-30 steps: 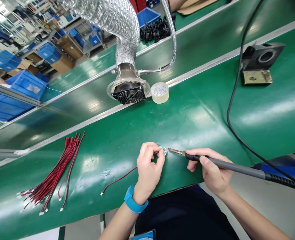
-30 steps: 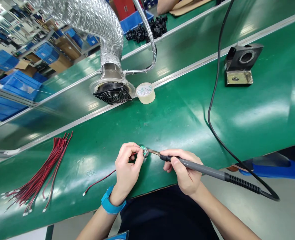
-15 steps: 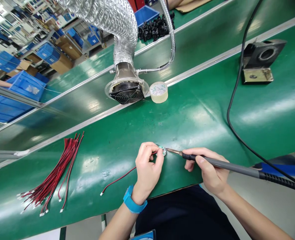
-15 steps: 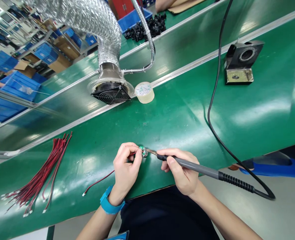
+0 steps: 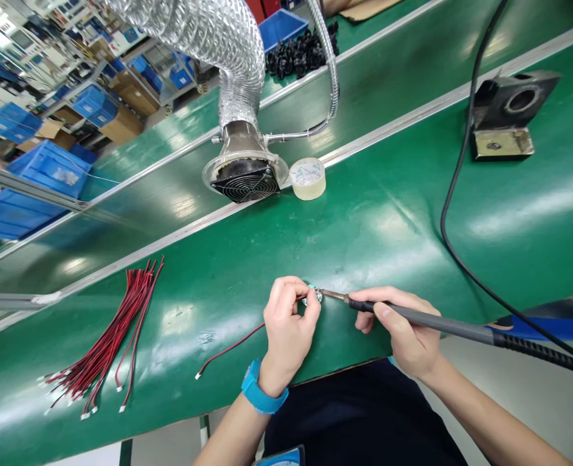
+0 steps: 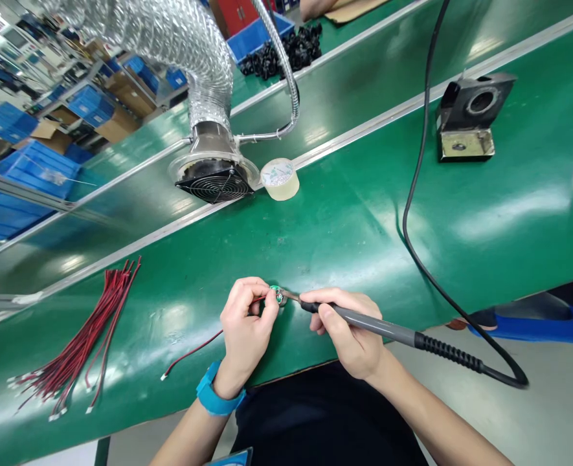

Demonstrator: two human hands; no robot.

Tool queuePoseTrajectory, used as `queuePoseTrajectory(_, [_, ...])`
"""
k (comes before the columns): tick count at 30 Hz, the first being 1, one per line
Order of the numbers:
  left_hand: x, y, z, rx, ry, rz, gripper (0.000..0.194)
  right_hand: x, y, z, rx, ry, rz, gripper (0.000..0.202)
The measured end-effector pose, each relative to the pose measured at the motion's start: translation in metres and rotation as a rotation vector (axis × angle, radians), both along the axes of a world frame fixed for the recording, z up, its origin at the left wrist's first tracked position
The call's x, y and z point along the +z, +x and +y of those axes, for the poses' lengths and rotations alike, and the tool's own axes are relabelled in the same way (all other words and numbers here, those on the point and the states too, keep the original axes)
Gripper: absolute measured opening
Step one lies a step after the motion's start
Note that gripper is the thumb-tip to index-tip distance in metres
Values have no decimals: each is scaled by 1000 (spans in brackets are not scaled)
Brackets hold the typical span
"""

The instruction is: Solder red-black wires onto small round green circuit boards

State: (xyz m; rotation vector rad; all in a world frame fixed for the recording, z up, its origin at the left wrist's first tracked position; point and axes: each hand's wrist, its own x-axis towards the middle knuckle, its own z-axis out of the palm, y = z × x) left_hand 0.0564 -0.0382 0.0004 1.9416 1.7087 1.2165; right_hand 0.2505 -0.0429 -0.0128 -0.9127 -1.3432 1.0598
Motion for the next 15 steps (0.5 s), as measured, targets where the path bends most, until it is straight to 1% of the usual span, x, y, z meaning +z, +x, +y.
queuePoseTrajectory(6, [0, 0, 1, 0, 9, 12, 18, -6, -2, -2, -94, -48, 129, 25])
queuePoseTrajectory(8, [0, 0, 1, -2, 12, 12, 18, -7, -3, -2, -108, -58, 141, 25])
queuePoseTrajectory(11, [0, 0, 1, -5, 14, 11, 18, -8, -4, -3, -123, -55, 123, 25])
queuePoseTrajectory(15, [-1, -1, 2, -4, 2, 8, 17, -4, -7, 2, -199, -99, 30, 27])
